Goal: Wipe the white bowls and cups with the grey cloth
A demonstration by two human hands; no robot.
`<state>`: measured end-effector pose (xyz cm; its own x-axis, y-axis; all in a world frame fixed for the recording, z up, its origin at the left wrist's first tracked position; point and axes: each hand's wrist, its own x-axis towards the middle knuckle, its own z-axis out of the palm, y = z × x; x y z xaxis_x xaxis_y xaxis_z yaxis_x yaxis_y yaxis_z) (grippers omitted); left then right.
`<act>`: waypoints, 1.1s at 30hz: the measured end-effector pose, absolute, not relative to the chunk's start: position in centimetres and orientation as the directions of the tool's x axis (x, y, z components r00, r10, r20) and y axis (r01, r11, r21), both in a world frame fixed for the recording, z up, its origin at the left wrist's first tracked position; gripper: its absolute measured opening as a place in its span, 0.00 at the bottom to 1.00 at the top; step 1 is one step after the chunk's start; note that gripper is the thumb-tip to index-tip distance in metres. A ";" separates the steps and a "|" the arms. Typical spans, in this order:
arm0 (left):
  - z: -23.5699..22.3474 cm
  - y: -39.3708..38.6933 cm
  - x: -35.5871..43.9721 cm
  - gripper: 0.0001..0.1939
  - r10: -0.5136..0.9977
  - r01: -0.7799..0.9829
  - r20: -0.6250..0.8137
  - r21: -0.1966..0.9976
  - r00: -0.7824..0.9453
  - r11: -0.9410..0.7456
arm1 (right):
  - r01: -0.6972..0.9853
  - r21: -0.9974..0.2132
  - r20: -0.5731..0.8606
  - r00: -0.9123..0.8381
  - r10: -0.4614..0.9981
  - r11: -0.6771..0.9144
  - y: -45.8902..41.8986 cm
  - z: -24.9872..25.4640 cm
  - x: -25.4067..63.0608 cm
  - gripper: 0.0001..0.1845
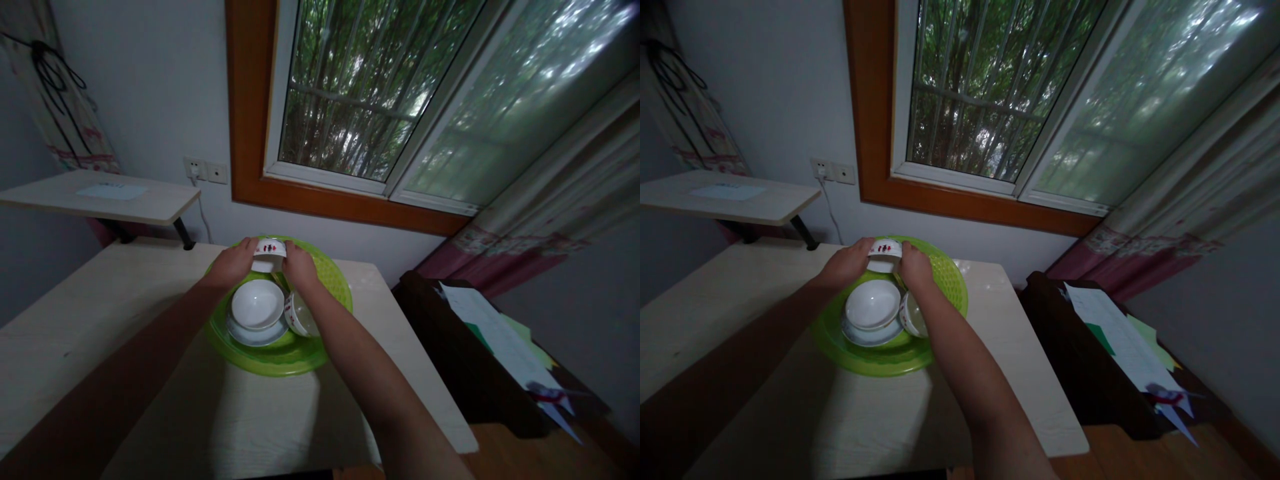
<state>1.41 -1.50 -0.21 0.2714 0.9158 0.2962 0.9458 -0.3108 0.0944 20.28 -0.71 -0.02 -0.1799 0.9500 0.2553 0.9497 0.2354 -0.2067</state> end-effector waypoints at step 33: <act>0.2 -1.5 1.6 0.19 0.932 0.959 0.301 0.136 0.199 -0.249 | 0.919 -0.370 0.164 -0.084 0.983 0.140 1.0 -1.0 21.1 0.17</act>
